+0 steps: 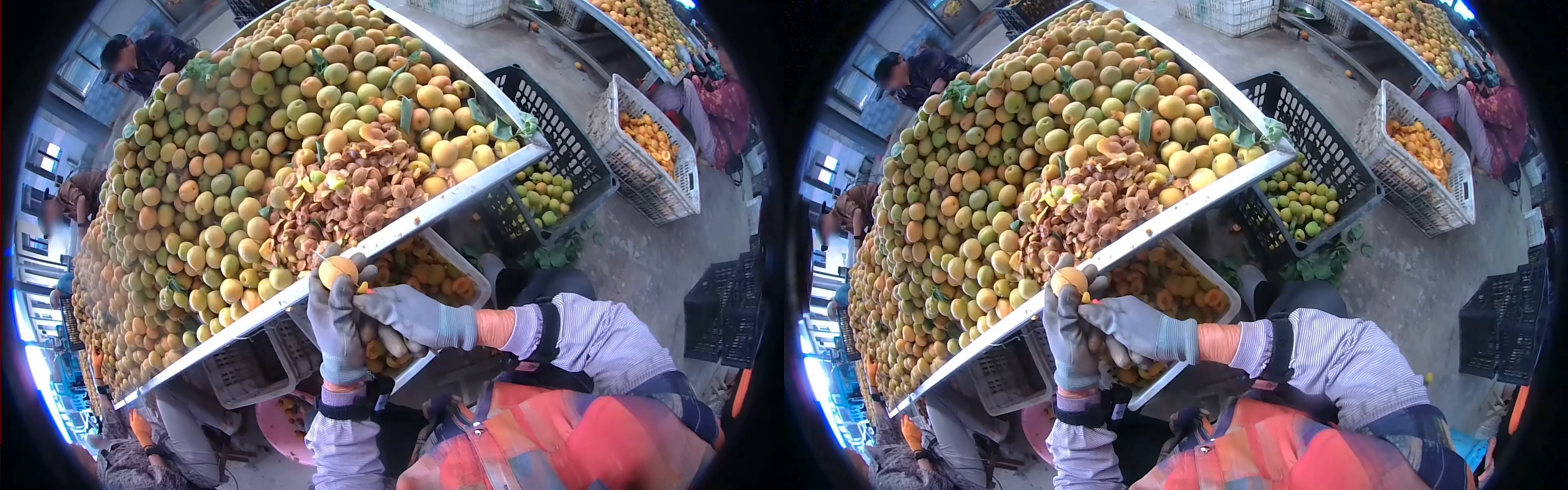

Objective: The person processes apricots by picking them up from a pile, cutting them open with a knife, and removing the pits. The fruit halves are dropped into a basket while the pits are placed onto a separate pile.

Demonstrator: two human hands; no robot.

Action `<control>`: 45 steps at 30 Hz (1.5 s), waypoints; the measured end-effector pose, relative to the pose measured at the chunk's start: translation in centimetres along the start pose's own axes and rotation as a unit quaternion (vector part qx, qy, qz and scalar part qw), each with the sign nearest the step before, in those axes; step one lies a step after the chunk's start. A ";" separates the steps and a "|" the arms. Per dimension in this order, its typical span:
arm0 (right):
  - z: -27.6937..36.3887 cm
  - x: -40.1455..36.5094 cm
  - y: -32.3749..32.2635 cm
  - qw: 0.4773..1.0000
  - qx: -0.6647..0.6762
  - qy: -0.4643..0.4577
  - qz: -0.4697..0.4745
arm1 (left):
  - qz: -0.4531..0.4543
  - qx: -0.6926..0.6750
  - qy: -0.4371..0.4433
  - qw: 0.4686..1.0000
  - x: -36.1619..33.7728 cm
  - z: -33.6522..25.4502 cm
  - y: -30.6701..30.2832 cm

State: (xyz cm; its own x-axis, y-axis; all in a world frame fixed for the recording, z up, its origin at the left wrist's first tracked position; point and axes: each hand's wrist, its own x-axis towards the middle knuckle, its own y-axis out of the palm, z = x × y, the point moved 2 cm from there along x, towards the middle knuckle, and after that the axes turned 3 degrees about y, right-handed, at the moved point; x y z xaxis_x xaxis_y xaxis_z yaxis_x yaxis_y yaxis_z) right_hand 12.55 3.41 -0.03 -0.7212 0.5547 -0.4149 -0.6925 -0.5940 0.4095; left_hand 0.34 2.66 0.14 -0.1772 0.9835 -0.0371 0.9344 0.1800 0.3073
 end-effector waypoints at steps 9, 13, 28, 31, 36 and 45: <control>-1.6 0.1 0.5 0.995 0.094 -0.012 -0.042 | -0.019 -0.029 -0.093 0.995 0.0 1.3 -0.2; -0.4 -0.3 0.4 0.997 0.063 -0.010 -0.045 | -0.010 0.007 -0.031 0.999 0.1 0.7 0.1; -2.6 0.4 0.4 0.995 -0.007 -0.098 -0.027 | -0.057 -0.121 -0.096 0.986 0.7 1.7 -1.9; -2.3 0.2 0.5 0.999 -0.003 -0.035 -0.007 | -0.056 -0.117 -0.121 0.984 0.9 2.0 -2.0; -1.6 -0.1 1.0 1.000 -0.012 0.009 -0.027 | -0.040 -0.185 -0.175 0.966 0.4 1.7 -1.7; 0.7 -1.5 0.0 0.999 -0.005 0.045 -0.001 | -0.019 -0.014 -0.002 1.000 -0.1 0.4 -0.5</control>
State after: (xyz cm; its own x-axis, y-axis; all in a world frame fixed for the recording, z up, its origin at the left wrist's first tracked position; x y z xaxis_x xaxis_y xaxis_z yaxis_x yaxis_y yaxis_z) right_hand 13.61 2.96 1.21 -0.7149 0.5013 -0.4874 -0.6932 -0.5994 0.4003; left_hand 0.02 2.53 -0.41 -0.2121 0.9758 -0.0526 0.9180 0.2174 0.3317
